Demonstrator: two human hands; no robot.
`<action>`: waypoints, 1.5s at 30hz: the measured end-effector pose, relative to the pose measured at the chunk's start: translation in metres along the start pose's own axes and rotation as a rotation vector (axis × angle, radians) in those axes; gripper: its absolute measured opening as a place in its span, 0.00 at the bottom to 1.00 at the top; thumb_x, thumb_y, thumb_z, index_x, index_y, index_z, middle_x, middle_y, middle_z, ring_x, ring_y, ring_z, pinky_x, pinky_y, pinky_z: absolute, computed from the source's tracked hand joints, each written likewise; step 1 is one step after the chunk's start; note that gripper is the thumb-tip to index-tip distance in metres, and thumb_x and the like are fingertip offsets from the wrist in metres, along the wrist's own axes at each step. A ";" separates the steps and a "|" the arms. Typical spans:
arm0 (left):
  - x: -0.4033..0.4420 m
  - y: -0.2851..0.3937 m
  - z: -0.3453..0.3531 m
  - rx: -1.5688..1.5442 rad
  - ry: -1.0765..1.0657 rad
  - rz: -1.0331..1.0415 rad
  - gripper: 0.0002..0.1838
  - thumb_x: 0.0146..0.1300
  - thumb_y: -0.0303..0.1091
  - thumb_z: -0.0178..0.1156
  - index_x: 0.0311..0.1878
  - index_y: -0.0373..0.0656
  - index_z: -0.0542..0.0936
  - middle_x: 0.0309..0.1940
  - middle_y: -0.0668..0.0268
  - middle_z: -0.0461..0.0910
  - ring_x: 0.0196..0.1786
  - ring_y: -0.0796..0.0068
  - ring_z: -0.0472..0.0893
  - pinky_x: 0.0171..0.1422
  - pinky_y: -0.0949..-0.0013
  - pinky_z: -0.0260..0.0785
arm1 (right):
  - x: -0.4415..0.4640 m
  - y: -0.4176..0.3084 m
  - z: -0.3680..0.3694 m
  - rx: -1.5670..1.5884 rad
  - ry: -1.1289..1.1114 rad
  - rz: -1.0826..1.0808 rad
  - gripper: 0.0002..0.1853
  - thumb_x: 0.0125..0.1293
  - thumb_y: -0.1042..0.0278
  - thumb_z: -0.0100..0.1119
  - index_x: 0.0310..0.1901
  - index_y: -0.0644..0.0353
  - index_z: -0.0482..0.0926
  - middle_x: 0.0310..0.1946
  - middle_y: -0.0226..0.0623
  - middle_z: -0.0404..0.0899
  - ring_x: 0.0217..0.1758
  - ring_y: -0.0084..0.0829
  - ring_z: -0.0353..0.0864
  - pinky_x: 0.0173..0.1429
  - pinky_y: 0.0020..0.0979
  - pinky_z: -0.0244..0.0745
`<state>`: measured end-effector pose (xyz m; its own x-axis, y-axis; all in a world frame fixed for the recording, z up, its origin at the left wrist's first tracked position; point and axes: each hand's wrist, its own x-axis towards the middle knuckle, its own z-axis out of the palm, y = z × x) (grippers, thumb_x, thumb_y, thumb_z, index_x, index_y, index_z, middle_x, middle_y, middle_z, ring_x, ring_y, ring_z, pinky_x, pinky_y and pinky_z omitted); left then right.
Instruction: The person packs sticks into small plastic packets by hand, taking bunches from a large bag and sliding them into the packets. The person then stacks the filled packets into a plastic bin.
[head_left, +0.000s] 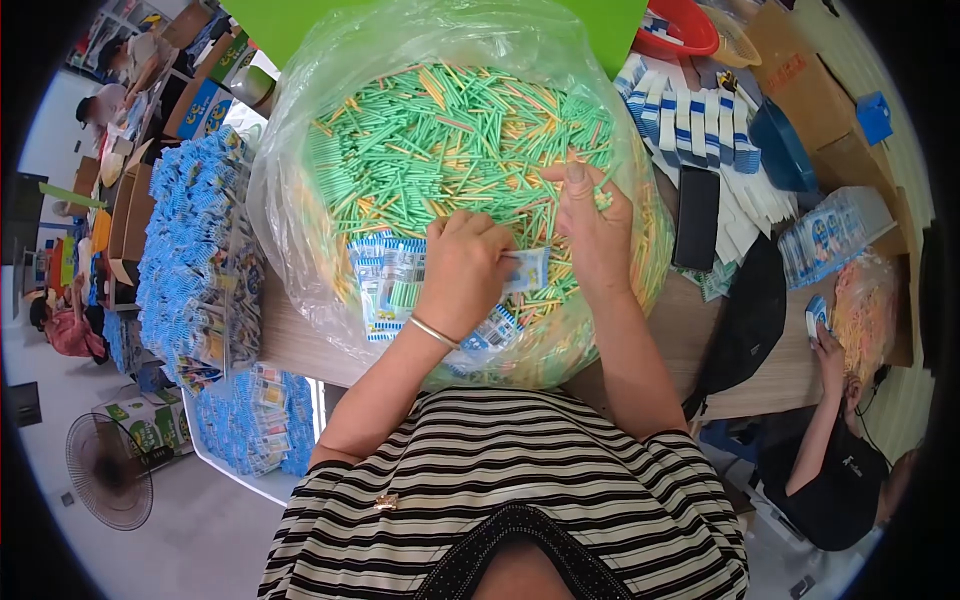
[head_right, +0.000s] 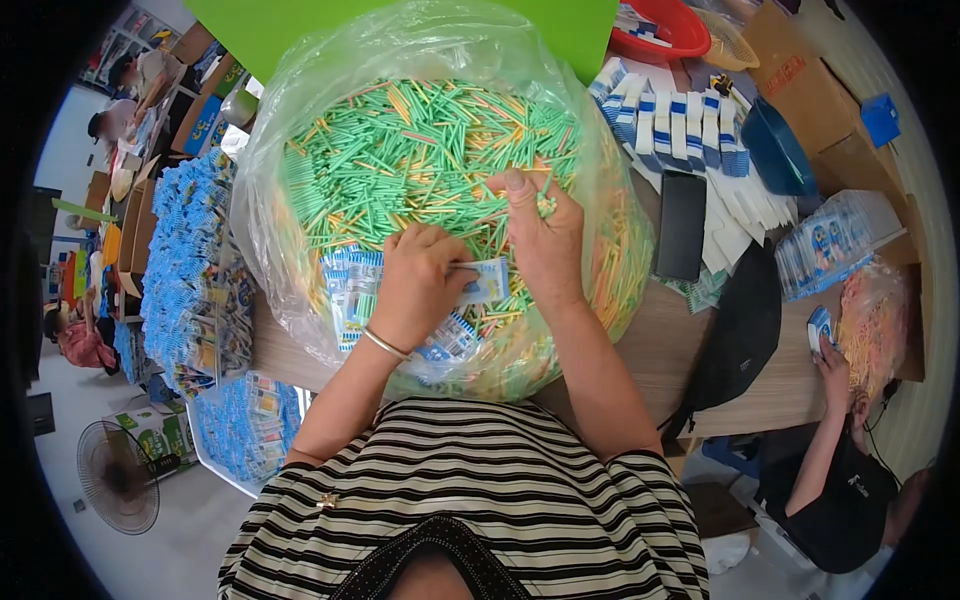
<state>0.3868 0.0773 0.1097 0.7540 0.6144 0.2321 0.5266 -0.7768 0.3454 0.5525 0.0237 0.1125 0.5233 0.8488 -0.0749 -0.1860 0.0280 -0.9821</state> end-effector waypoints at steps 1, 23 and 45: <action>0.000 -0.002 -0.002 0.005 0.000 0.001 0.15 0.54 0.29 0.73 0.44 0.40 0.82 0.42 0.65 0.85 0.44 0.70 0.80 0.48 0.65 0.69 | -0.002 0.000 -0.003 -0.015 0.011 0.013 0.20 0.76 0.53 0.57 0.47 0.66 0.83 0.29 0.24 0.78 0.29 0.14 0.69 0.33 0.18 0.64; -0.038 -0.023 -0.017 -0.898 0.122 -0.661 0.04 0.68 0.29 0.65 0.41 0.38 0.83 0.31 0.74 0.83 0.32 0.85 0.77 0.39 0.76 0.71 | -0.026 0.006 0.008 -0.058 -0.093 0.131 0.15 0.68 0.67 0.66 0.52 0.64 0.80 0.23 0.24 0.73 0.24 0.17 0.71 0.29 0.18 0.64; -0.036 -0.023 -0.009 -1.148 0.242 -0.588 0.06 0.61 0.28 0.73 0.33 0.38 0.84 0.23 0.78 0.78 0.25 0.92 0.69 0.28 0.81 0.60 | -0.027 -0.011 0.009 -0.210 -0.176 0.120 0.18 0.77 0.56 0.55 0.44 0.66 0.85 0.23 0.26 0.76 0.29 0.18 0.73 0.35 0.23 0.68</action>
<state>0.3441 0.0739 0.1014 0.3755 0.9211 -0.1031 0.0286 0.0997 0.9946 0.5332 0.0053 0.1265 0.3520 0.9187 -0.1792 -0.0524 -0.1719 -0.9837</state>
